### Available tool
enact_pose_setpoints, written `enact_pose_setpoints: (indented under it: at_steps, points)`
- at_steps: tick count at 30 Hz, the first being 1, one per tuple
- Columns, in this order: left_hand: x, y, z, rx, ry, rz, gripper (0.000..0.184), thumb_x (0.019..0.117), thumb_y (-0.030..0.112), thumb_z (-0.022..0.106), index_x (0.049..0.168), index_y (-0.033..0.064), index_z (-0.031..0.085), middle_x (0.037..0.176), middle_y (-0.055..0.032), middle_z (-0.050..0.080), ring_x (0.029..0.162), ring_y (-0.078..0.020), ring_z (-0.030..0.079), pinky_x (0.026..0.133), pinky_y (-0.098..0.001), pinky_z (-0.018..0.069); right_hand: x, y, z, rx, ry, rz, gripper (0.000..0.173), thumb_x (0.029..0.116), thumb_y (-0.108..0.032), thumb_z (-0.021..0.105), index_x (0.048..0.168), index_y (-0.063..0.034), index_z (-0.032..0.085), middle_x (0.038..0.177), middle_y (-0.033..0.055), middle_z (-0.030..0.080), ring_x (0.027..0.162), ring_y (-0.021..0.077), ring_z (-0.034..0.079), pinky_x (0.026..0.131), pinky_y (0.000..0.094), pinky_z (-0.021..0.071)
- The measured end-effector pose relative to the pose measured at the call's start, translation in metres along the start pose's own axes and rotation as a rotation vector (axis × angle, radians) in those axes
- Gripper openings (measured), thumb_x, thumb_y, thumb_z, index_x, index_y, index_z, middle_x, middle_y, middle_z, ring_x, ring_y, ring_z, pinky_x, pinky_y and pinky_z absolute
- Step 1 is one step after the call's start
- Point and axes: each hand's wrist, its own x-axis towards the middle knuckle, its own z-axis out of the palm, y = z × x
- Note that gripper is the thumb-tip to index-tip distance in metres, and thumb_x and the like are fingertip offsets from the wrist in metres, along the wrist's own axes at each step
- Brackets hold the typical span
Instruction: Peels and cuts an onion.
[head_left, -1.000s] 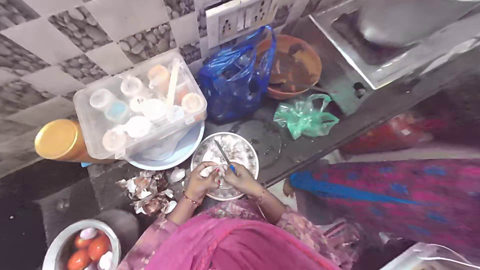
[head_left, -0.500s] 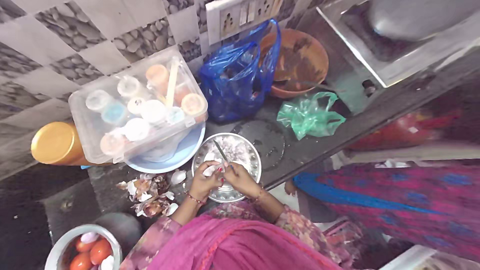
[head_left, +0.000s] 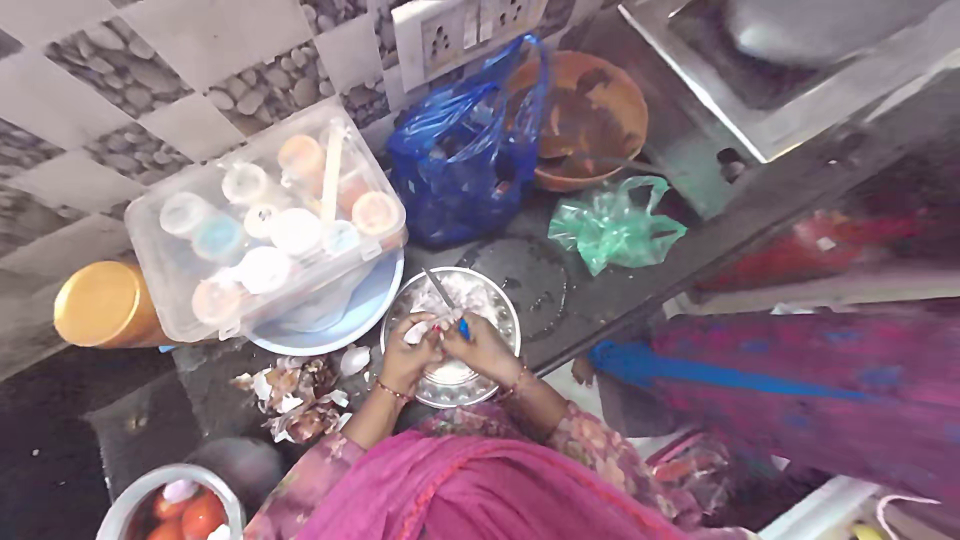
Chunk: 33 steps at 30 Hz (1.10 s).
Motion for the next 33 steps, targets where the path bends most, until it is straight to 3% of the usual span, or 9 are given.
enact_pose_setpoints:
  at_steps: [3,13,30,33]
  points:
    - [0.004,0.001,0.001,-0.028,-0.025,0.036,0.040,0.0680,-0.005,0.076,0.104,0.0103,0.064,0.087,0.0046,0.071,0.070,-0.0033,0.065,0.064,-0.0219,0.0567,0.004,-0.004,-0.004,-0.011,-0.006,-0.007,0.035,0.1019,-0.031,0.058,0.097,0.0034,0.062,0.081,0.0080,0.058,0.073,0.0142,0.055,0.071,0.0348,0.0490]
    - [0.013,0.003,0.000,-0.046,-0.043,0.027,0.034,0.0717,-0.005,0.074,0.101,0.0108,0.065,0.089,0.0036,0.070,0.070,-0.0035,0.064,0.062,-0.0213,0.0553,0.011,-0.006,-0.001,0.048,-0.027,-0.012,0.031,0.1045,-0.028,0.051,0.084,-0.0041,0.055,0.071,-0.0007,0.047,0.064,0.0074,0.047,0.062,0.0281,0.0422]
    - [0.022,0.000,-0.001,-0.024,-0.024,-0.025,0.037,0.0693,-0.010,0.071,0.102,0.0059,0.065,0.092,0.0006,0.071,0.076,-0.0059,0.067,0.068,-0.0233,0.0569,0.021,0.006,0.008,0.087,0.010,-0.021,0.034,0.1031,-0.022,0.048,0.073,-0.0065,0.056,0.066,-0.0031,0.045,0.061,0.0054,0.046,0.060,0.0269,0.0403]
    - [0.019,-0.003,-0.002,-0.048,-0.019,-0.023,0.039,0.0684,-0.009,0.072,0.103,0.0072,0.063,0.087,0.0023,0.070,0.072,-0.0048,0.065,0.065,-0.0225,0.0560,0.020,0.004,0.003,0.054,-0.029,0.025,0.029,0.1008,-0.026,0.055,0.086,-0.0014,0.059,0.075,0.0029,0.051,0.069,0.0109,0.050,0.067,0.0321,0.0447]
